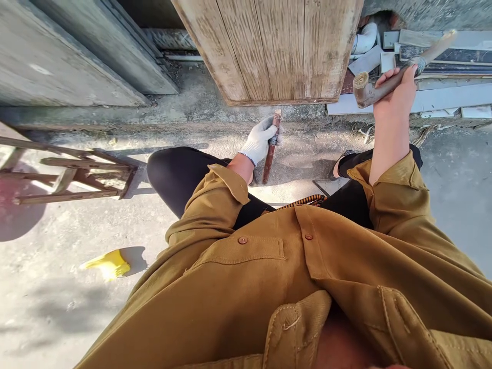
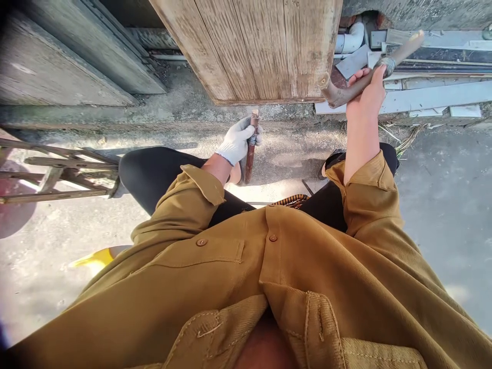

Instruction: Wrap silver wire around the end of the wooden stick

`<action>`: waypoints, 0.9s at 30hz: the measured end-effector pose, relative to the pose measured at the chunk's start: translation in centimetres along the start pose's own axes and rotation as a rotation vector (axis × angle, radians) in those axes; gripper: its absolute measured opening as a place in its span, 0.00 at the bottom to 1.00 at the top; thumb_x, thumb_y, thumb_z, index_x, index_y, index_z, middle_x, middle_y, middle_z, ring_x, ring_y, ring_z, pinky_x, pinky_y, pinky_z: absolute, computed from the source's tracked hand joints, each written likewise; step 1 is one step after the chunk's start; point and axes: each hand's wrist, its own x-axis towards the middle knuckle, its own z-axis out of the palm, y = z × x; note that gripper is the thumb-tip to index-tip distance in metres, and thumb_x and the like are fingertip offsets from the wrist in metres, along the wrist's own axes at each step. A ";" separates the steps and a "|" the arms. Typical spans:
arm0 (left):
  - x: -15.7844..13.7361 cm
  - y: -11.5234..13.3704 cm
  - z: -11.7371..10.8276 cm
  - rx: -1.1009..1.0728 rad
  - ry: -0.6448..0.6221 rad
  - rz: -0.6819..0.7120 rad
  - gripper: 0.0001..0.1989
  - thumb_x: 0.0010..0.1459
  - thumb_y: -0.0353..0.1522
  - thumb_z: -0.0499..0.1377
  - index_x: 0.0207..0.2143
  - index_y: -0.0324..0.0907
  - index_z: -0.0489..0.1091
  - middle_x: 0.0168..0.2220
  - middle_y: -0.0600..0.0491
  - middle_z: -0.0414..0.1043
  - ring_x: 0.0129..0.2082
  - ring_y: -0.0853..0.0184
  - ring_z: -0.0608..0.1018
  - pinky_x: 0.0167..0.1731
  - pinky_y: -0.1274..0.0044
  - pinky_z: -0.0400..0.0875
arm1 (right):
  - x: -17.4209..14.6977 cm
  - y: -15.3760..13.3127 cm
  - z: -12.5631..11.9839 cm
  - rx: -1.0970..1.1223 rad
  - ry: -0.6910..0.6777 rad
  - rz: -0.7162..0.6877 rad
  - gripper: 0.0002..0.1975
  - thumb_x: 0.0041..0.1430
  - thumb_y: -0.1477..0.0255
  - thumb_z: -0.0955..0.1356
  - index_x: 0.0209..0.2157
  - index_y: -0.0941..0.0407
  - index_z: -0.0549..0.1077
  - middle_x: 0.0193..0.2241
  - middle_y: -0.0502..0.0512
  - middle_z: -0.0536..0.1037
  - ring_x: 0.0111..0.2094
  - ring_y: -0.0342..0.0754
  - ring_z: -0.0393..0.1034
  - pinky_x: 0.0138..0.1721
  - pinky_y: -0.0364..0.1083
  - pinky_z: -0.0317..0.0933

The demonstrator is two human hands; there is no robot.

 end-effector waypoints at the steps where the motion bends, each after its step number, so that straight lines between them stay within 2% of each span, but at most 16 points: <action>1: 0.2 -0.1 0.1 0.023 0.021 -0.023 0.10 0.65 0.27 0.64 0.49 0.42 0.74 0.32 0.55 0.75 0.23 0.73 0.74 0.28 0.76 0.71 | -0.4 0.0 0.1 -0.047 -0.072 -0.028 0.28 0.85 0.64 0.60 0.25 0.49 0.69 0.28 0.50 0.73 0.27 0.42 0.70 0.31 0.40 0.71; 4: 0.7 -0.5 0.1 0.108 0.095 -0.070 0.08 0.64 0.24 0.63 0.46 0.41 0.74 0.28 0.58 0.72 0.19 0.75 0.71 0.24 0.77 0.67 | -2.3 -0.4 0.6 -0.146 -0.382 -0.037 0.20 0.85 0.64 0.62 0.35 0.48 0.76 0.34 0.53 0.76 0.32 0.47 0.69 0.36 0.43 0.73; 5: 0.9 -0.7 0.0 0.112 0.124 -0.081 0.07 0.65 0.25 0.63 0.45 0.41 0.74 0.28 0.59 0.72 0.19 0.75 0.71 0.24 0.77 0.66 | -3.0 -0.6 0.6 -0.149 -0.465 -0.040 0.16 0.82 0.63 0.66 0.36 0.49 0.77 0.33 0.53 0.73 0.30 0.47 0.66 0.33 0.44 0.70; 6: 1.1 -0.8 -0.1 0.095 0.149 -0.094 0.06 0.65 0.26 0.63 0.43 0.42 0.73 0.27 0.59 0.72 0.18 0.75 0.71 0.23 0.77 0.66 | -3.8 -0.9 0.6 -0.219 -0.635 -0.008 0.11 0.77 0.59 0.71 0.40 0.49 0.78 0.35 0.53 0.73 0.32 0.48 0.64 0.35 0.45 0.70; 8: 1.3 -1.0 -0.5 0.006 0.174 -0.123 0.03 0.66 0.28 0.64 0.40 0.44 0.72 0.27 0.58 0.72 0.19 0.74 0.71 0.23 0.76 0.67 | -5.3 -1.4 0.2 -0.312 -0.846 -0.024 0.20 0.65 0.47 0.77 0.43 0.50 0.81 0.33 0.52 0.67 0.29 0.47 0.57 0.32 0.47 0.65; 10: 1.5 -1.1 -0.9 -0.114 0.157 -0.132 0.04 0.67 0.31 0.65 0.38 0.44 0.71 0.28 0.56 0.73 0.21 0.73 0.72 0.25 0.76 0.68 | -6.3 -1.8 -0.3 -0.437 -1.011 0.026 0.28 0.57 0.41 0.79 0.43 0.50 0.81 0.31 0.50 0.65 0.26 0.45 0.53 0.29 0.49 0.60; 13: 1.6 -1.0 -1.6 -0.239 0.099 -0.090 0.06 0.69 0.36 0.64 0.39 0.44 0.74 0.28 0.53 0.74 0.23 0.72 0.73 0.25 0.75 0.70 | -6.4 -1.6 -0.7 -0.583 -1.077 0.054 0.26 0.57 0.43 0.78 0.42 0.51 0.81 0.31 0.51 0.70 0.26 0.45 0.56 0.31 0.50 0.59; 14: 1.6 -1.0 -1.8 -0.245 0.083 -0.072 0.08 0.70 0.38 0.63 0.40 0.43 0.75 0.28 0.52 0.74 0.23 0.71 0.73 0.25 0.75 0.70 | -6.1 -1.2 -0.6 -0.596 -1.043 0.044 0.23 0.60 0.46 0.78 0.41 0.52 0.81 0.31 0.52 0.71 0.26 0.45 0.58 0.31 0.50 0.59; 16: 1.4 -0.7 -2.1 -0.209 0.051 -0.049 0.12 0.71 0.42 0.62 0.41 0.43 0.77 0.28 0.51 0.75 0.23 0.69 0.75 0.25 0.74 0.70 | -4.9 -0.3 -0.3 -0.577 -0.890 0.048 0.15 0.68 0.56 0.76 0.37 0.53 0.79 0.31 0.52 0.72 0.28 0.45 0.61 0.32 0.48 0.61; 17: 1.3 -0.6 -2.2 -0.186 0.038 -0.042 0.13 0.71 0.43 0.62 0.42 0.43 0.78 0.27 0.51 0.75 0.24 0.68 0.76 0.24 0.74 0.70 | -4.1 0.2 -0.1 -0.551 -0.744 0.066 0.13 0.73 0.63 0.73 0.33 0.53 0.76 0.29 0.52 0.72 0.27 0.44 0.62 0.30 0.47 0.62; 19: 0.9 -0.1 -2.1 -0.168 0.018 -0.035 0.13 0.71 0.42 0.61 0.46 0.43 0.79 0.27 0.51 0.75 0.23 0.68 0.76 0.23 0.74 0.69 | -2.5 0.9 0.3 -0.477 -0.396 0.136 0.21 0.83 0.71 0.64 0.30 0.52 0.71 0.26 0.50 0.72 0.26 0.43 0.63 0.30 0.45 0.65; 20: 0.6 0.1 -1.9 -0.172 0.011 -0.039 0.13 0.72 0.41 0.61 0.48 0.42 0.79 0.27 0.51 0.75 0.22 0.68 0.76 0.21 0.75 0.69 | -1.7 1.0 0.4 -0.357 -0.201 0.151 0.23 0.84 0.71 0.62 0.29 0.51 0.67 0.24 0.48 0.70 0.26 0.42 0.64 0.30 0.43 0.67; 22: 0.0 0.7 -1.4 -0.188 -0.002 -0.066 0.14 0.73 0.37 0.59 0.52 0.41 0.79 0.27 0.51 0.76 0.21 0.69 0.74 0.20 0.76 0.68 | -0.4 1.1 0.4 -0.149 0.045 0.120 0.23 0.86 0.68 0.59 0.30 0.50 0.65 0.24 0.45 0.70 0.27 0.40 0.70 0.34 0.41 0.72; 24: -0.7 1.1 -0.6 -0.210 -0.016 -0.101 0.15 0.75 0.35 0.56 0.56 0.40 0.78 0.28 0.51 0.76 0.20 0.70 0.74 0.19 0.78 0.68 | 0.4 1.2 -0.1 -0.056 0.143 0.106 0.22 0.86 0.65 0.56 0.32 0.50 0.64 0.28 0.46 0.73 0.29 0.38 0.75 0.39 0.40 0.76; 27: -1.5 1.5 0.4 -0.300 -0.003 -0.103 0.15 0.77 0.35 0.56 0.57 0.39 0.77 0.29 0.53 0.76 0.20 0.72 0.73 0.21 0.79 0.68 | 1.0 2.4 -1.4 -0.142 0.169 0.121 0.17 0.86 0.63 0.55 0.41 0.51 0.66 0.38 0.50 0.78 0.33 0.39 0.79 0.45 0.41 0.77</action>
